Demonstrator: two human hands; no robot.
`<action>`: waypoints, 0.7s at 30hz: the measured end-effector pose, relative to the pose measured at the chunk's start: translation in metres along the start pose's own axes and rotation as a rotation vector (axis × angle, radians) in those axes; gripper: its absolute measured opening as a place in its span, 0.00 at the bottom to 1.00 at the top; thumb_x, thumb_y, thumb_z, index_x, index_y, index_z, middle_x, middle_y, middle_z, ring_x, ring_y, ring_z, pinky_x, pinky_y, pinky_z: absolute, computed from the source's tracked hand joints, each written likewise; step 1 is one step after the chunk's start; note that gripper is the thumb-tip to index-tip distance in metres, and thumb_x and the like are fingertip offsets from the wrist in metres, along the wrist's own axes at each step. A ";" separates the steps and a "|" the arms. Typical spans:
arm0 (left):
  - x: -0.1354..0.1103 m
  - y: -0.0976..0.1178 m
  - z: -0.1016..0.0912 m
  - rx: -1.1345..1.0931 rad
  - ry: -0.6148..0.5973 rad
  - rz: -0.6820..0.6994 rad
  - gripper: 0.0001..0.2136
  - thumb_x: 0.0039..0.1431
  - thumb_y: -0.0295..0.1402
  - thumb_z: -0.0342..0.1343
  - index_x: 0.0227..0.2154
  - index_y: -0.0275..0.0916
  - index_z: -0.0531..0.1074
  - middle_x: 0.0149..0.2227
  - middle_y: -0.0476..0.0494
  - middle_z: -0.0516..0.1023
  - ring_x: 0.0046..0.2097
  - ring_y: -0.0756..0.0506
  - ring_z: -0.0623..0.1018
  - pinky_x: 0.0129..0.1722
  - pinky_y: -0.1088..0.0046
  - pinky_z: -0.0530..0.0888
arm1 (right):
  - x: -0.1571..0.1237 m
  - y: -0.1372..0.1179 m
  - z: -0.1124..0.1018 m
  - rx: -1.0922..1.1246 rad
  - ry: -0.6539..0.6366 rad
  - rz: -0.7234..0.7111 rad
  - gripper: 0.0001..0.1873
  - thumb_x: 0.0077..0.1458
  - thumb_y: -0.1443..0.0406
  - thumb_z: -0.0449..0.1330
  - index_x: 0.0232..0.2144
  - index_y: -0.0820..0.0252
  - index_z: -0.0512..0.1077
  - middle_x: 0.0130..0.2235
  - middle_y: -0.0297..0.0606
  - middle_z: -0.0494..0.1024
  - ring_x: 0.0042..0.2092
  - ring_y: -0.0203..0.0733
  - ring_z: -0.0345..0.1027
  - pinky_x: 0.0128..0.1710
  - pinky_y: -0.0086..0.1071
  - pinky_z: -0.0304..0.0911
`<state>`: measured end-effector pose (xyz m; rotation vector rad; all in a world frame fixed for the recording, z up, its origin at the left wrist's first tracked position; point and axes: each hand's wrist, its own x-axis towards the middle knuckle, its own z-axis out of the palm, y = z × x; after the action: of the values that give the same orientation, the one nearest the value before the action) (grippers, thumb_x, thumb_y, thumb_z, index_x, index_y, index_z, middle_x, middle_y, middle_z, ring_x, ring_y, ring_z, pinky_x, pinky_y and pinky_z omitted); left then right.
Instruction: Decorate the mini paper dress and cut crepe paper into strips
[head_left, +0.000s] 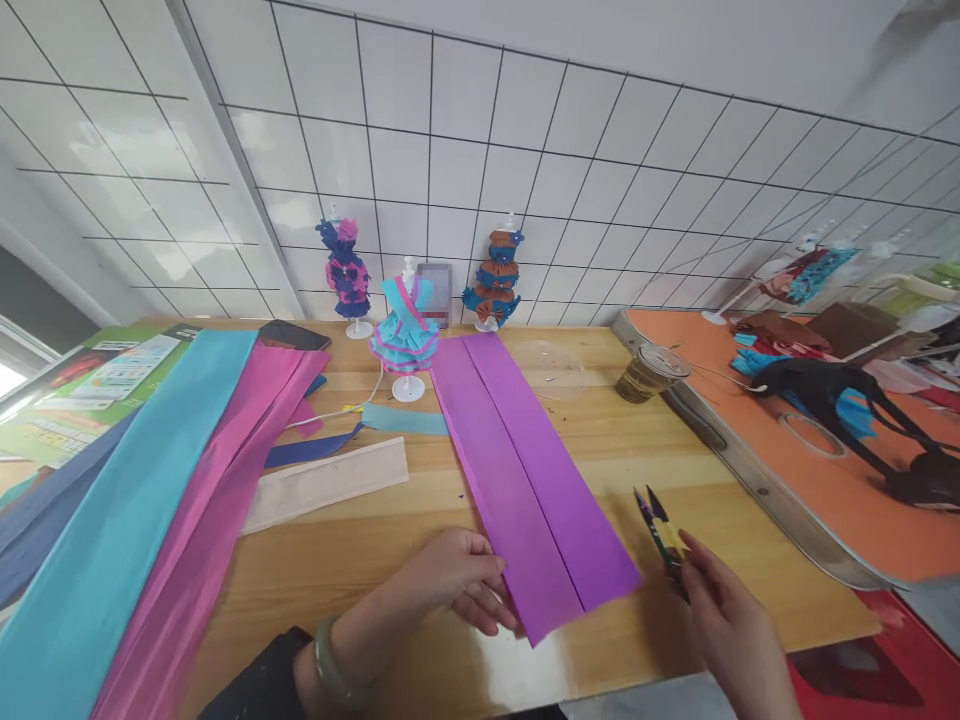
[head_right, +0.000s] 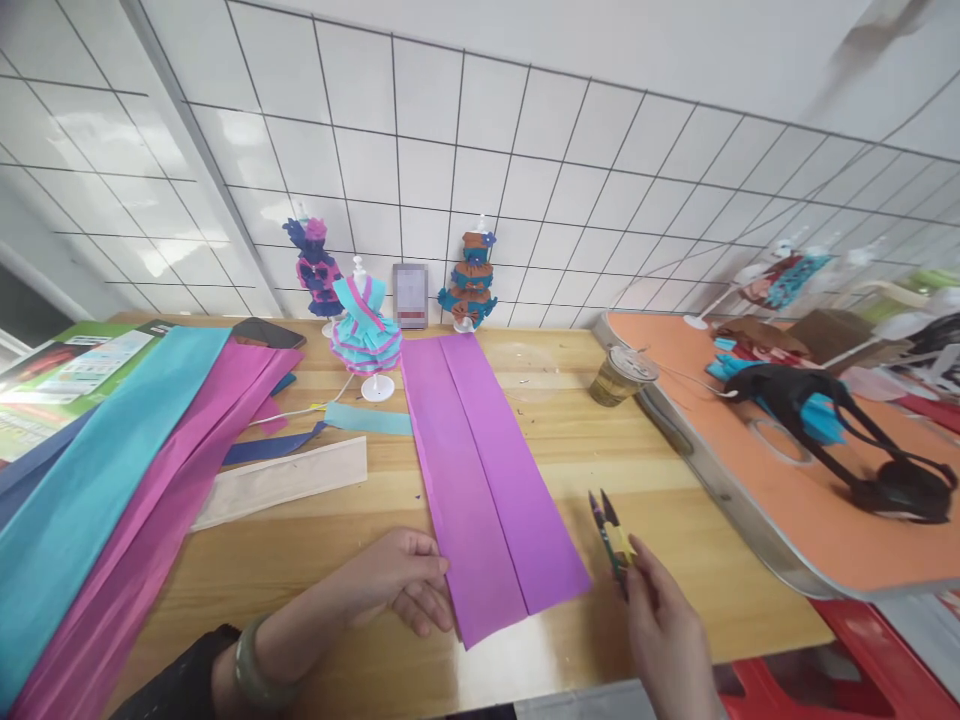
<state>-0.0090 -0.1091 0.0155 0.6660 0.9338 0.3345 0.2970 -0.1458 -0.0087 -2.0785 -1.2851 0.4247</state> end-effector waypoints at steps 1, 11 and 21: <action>0.000 0.000 0.000 0.016 -0.016 -0.014 0.17 0.40 0.43 0.61 0.27 0.33 0.69 0.31 0.36 0.79 0.29 0.44 0.79 0.22 0.76 0.70 | -0.008 -0.007 0.000 0.143 -0.074 0.041 0.28 0.51 0.54 0.50 0.50 0.65 0.67 0.37 0.45 0.77 0.37 0.47 0.71 0.36 0.35 0.66; 0.002 -0.004 0.002 0.113 0.023 -0.024 0.12 0.43 0.38 0.57 0.28 0.34 0.68 0.28 0.39 0.79 0.25 0.47 0.78 0.19 0.78 0.68 | -0.097 -0.063 0.013 0.818 -0.634 0.520 0.24 0.44 0.45 0.58 0.22 0.61 0.63 0.17 0.22 0.51 0.17 0.23 0.35 0.15 0.21 0.32; -0.002 -0.006 0.001 0.086 0.001 0.020 0.12 0.43 0.35 0.58 0.29 0.34 0.66 0.29 0.39 0.78 0.27 0.46 0.78 0.20 0.79 0.68 | -0.112 -0.089 0.040 0.583 -0.468 0.245 0.21 0.42 0.50 0.62 0.30 0.63 0.72 0.28 0.37 0.72 0.31 0.39 0.63 0.32 0.27 0.59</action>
<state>-0.0096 -0.1153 0.0130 0.7547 0.9470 0.3132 0.1618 -0.2033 0.0147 -1.6781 -0.9794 1.2898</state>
